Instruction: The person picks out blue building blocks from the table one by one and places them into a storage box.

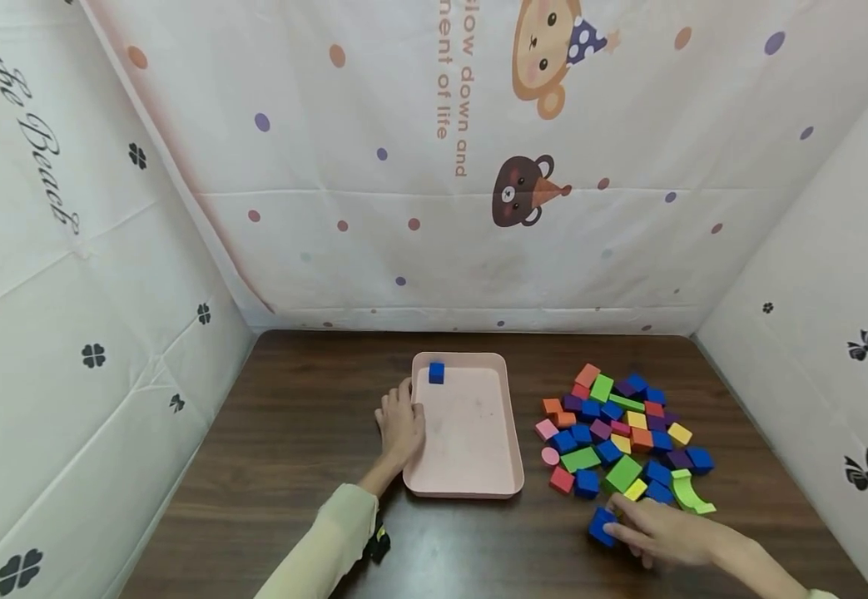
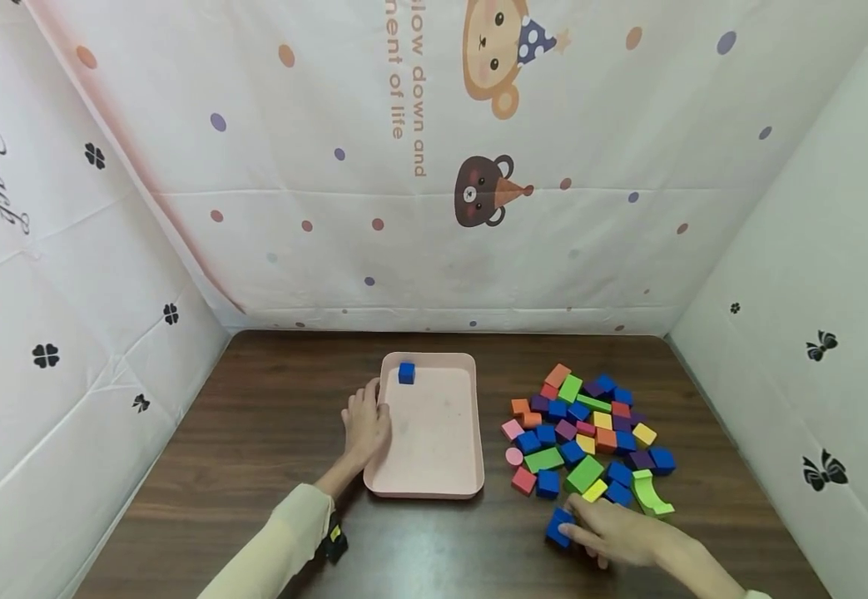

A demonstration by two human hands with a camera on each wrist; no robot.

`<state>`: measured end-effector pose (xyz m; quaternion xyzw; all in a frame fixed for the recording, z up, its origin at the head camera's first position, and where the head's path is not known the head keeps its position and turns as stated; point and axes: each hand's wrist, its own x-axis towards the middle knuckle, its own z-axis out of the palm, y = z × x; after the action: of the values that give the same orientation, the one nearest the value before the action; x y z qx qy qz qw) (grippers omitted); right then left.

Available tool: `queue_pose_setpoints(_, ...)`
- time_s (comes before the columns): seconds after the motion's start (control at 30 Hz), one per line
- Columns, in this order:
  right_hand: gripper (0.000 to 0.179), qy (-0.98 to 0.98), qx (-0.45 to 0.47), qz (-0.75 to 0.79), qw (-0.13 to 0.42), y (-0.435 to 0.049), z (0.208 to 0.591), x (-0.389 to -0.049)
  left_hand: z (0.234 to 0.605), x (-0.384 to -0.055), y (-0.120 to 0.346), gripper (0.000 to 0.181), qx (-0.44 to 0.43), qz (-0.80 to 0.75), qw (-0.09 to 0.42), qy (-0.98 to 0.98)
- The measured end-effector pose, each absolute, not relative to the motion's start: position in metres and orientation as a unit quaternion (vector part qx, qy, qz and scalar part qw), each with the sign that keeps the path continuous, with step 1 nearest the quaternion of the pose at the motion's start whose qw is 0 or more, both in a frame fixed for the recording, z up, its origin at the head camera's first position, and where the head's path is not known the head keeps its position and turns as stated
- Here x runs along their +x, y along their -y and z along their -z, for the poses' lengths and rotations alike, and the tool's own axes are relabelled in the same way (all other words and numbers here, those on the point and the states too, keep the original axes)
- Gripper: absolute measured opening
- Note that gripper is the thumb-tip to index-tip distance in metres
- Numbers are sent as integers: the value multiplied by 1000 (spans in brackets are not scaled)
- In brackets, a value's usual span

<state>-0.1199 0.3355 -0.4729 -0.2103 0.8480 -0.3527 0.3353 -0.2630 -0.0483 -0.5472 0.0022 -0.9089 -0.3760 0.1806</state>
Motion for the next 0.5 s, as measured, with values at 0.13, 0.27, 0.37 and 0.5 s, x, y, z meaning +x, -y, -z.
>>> queue_pose_setpoints(0.13, 17, -843, -238, 358, 322, -338, 475, -124, 549, -265, 50, 44, 0, 375, 178, 910)
queue_pose_setpoints(0.27, 15, -855, -243, 344, 303, -337, 475, -132, 548, -264, 51, 44, 4, 380, 168, 910)
queue_pose_setpoints(0.37, 18, -869, -230, 325, 295, -338, 474, -138, 548, -264, 50, 44, 8, 380, 166, 910)
queue_pose_setpoints(0.5, 20, -877, -222, 315, 286, -338, 476, -146, 548, -265, 50, 44, 6, 382, 166, 909)
